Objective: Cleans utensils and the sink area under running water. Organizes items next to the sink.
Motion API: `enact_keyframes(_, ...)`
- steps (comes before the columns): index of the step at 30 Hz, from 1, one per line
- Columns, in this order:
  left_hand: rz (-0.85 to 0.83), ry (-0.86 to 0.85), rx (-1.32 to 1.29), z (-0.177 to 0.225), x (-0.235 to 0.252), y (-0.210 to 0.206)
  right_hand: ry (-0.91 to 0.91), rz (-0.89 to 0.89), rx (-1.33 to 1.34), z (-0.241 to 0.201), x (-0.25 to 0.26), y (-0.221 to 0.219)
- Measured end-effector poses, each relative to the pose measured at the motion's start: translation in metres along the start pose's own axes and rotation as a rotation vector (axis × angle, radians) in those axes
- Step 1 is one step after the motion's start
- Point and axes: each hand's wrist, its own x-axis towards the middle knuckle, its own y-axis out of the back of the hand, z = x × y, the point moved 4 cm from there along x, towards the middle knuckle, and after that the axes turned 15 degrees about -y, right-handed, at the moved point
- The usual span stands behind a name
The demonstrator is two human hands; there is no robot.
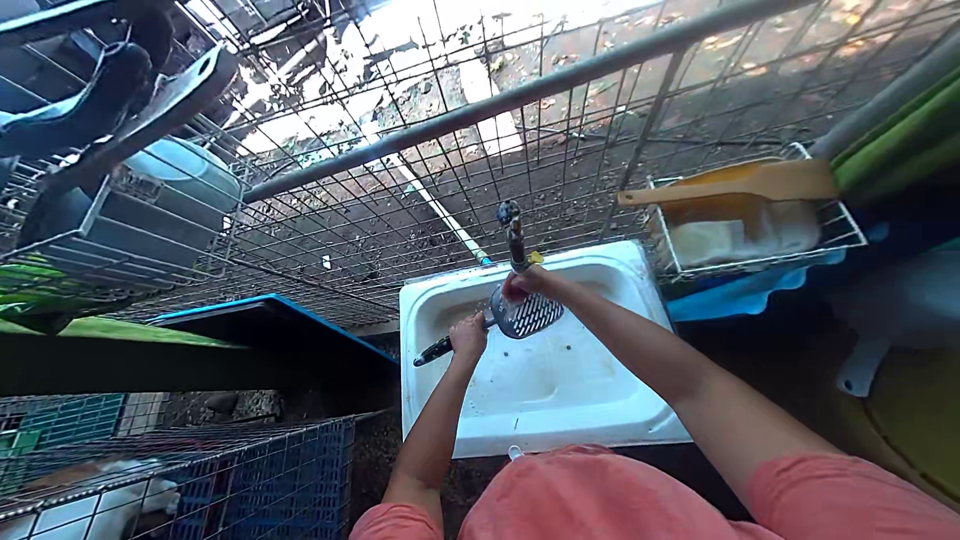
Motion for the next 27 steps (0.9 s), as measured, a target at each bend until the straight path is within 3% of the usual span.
enact_keyframes(2, 0.02, -0.002, -0.006, 0.002, -0.002, -0.002, -0.037, 0.094, 0.219, 0.0, 0.003, 0.009)
enact_keyframes(4, 0.022, 0.02, -0.007, 0.001, -0.006, -0.005, -0.034, 0.05, 0.42, 0.007, 0.014, 0.012)
enact_keyframes(7, 0.018, 0.07, -0.027, -0.008, -0.016, -0.016, 0.065, 0.084, 0.511, 0.019, 0.029, 0.012)
enact_keyframes(9, 0.017, 0.097, -0.075, -0.019, -0.024, -0.024, 0.061, 0.151, 0.444, 0.018, 0.028, 0.014)
enact_keyframes(12, 0.02, 0.141, -0.21, -0.039, -0.033, -0.039, 0.011, 0.009, 0.31, 0.006, 0.002, 0.0)
enact_keyframes(14, 0.041, 0.149, -0.3, -0.046, -0.033, -0.046, 0.037, 0.017, 0.363, 0.004, -0.002, 0.002)
enact_keyframes(16, 0.065, 0.141, -0.355, -0.047, -0.027, -0.049, 0.104, 0.121, 0.244, 0.002, -0.004, 0.008)
enact_keyframes(19, 0.102, 0.041, -0.46, -0.041, -0.009, -0.048, 0.232, 0.435, -0.211, 0.001, -0.019, 0.022)
enact_keyframes(21, 0.118, -0.061, -0.534, -0.031, 0.008, -0.045, 0.138, 0.442, -0.37, 0.014, -0.019, 0.035)
enact_keyframes(23, 0.122, -0.151, -0.616, -0.019, 0.026, -0.037, 0.079, 0.371, -0.262, 0.031, -0.016, 0.048)
enact_keyframes(27, 0.091, -0.383, -0.681, 0.019, 0.065, -0.008, 0.168, 0.457, 0.331, 0.049, -0.047, 0.067)
